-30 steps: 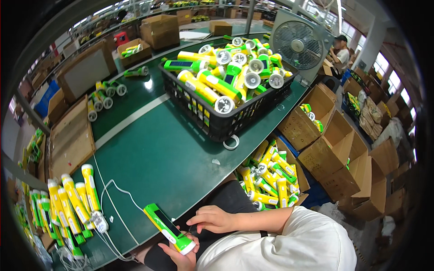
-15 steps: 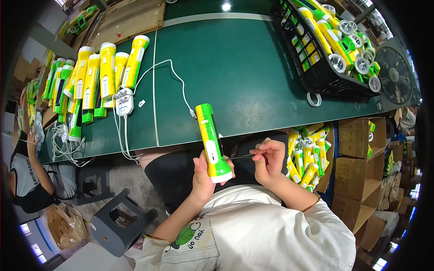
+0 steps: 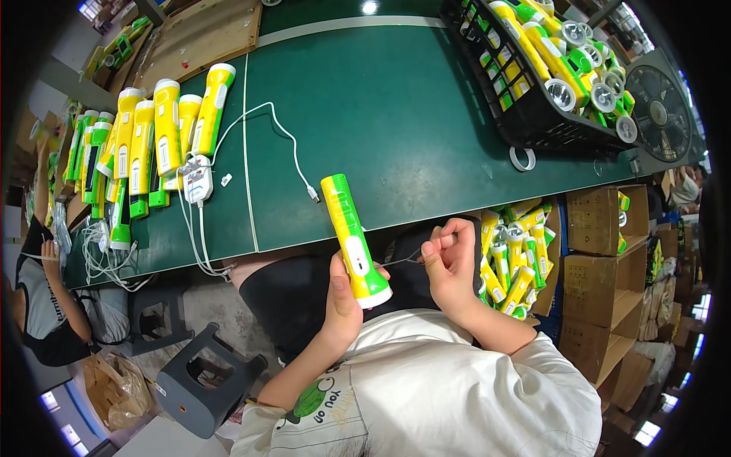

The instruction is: Assembling solar-powered flashlights by attaching charging cords and testing the light functionality.

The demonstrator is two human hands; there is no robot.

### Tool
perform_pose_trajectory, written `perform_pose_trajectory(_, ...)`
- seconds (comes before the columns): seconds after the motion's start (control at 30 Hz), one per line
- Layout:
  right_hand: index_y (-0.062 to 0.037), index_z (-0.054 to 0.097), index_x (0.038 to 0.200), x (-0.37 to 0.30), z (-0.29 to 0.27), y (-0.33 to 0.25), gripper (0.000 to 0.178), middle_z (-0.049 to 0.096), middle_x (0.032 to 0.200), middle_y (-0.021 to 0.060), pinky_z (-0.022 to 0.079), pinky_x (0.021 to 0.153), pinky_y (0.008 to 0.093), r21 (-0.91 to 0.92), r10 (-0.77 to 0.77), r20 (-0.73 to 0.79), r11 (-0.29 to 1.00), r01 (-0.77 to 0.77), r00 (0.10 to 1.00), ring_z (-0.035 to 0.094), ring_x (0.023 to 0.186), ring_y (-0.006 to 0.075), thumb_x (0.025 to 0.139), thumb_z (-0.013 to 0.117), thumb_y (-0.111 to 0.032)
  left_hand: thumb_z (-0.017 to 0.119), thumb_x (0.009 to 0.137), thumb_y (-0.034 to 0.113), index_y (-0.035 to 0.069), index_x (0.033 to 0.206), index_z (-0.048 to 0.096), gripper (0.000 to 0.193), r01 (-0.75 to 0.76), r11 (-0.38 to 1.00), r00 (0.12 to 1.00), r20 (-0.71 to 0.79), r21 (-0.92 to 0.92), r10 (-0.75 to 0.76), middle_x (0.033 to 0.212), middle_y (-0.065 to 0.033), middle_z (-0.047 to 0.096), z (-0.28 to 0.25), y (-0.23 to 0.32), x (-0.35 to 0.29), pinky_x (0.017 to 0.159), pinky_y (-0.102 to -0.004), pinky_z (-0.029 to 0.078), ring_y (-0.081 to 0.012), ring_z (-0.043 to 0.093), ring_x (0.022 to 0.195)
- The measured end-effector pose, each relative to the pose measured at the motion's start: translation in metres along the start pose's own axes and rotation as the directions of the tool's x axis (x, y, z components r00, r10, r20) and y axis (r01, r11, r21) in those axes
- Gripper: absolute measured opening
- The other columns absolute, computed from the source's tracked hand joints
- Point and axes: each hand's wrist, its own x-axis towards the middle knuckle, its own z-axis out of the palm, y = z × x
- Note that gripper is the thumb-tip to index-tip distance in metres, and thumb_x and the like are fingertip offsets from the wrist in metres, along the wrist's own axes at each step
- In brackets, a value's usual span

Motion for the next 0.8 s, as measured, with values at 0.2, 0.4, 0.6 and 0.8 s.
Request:
perform_pose_trajectory(0.2,-0.0088,0.029,0.104,0.009,-0.005,-0.009,0.028,0.04,0.079,0.0005,0.041,0.062,0.021,0.068,0.182,0.044,0.98,-0.185,0.982,0.041,0.067,0.0058,0.09,0.05,0.004,0.032,0.073,0.082,0.004,0.123,0.033,0.093,-0.027,0.998,0.999,-0.03,0.057,0.028,0.093,-0.0099,0.055,0.002,-0.003,0.006,0.061,-0.0269,0.046,-0.0181,0.06,0.078)
perform_pose_trajectory(0.4,-0.0024,0.039,0.109,0.01,-0.016,-0.009,0.027,0.047,0.083,0.0029,0.04,0.059,0.0187,-0.176,-0.078,0.304,0.975,0.137,0.95,0.048,0.069,0.0063,0.088,0.055,0.005,0.059,0.086,0.023,0.005,0.129,0.028,0.056,0.056,0.996,0.998,0.006,-0.076,-0.055,0.095,-0.0157,0.054,0.003,0.017,-0.002,0.054,-0.0277,0.047,-0.0241,0.061,0.072)
perform_pose_trajectory(0.6,0.0003,0.047,0.111,0.046,-0.034,-0.024,0.026,0.055,0.081,0.0042,0.044,0.061,0.0208,-0.275,-0.286,-0.205,0.935,0.225,0.936,0.052,0.069,0.0088,0.087,0.058,0.002,0.061,0.081,0.01,0.003,0.126,0.032,0.054,-0.228,0.966,0.96,-0.139,0.121,0.244,0.093,-0.0145,0.054,-0.006,0.054,-0.007,0.069,-0.0329,0.05,-0.0222,0.06,0.077)
perform_pose_trajectory(0.8,-0.0018,0.061,0.101,0.078,-0.041,-0.014,0.019,0.059,0.078,0.0056,0.044,0.06,0.0235,-0.578,-0.361,-0.065,0.774,0.26,0.93,0.052,0.063,0.011,0.082,0.065,-0.001,0.063,0.082,0.007,-0.006,0.12,0.049,0.042,-0.221,0.848,0.921,-0.184,0.481,0.344,0.105,-0.0073,0.047,-0.033,0.087,0.005,0.084,-0.0245,0.041,-0.0122,0.051,0.095)
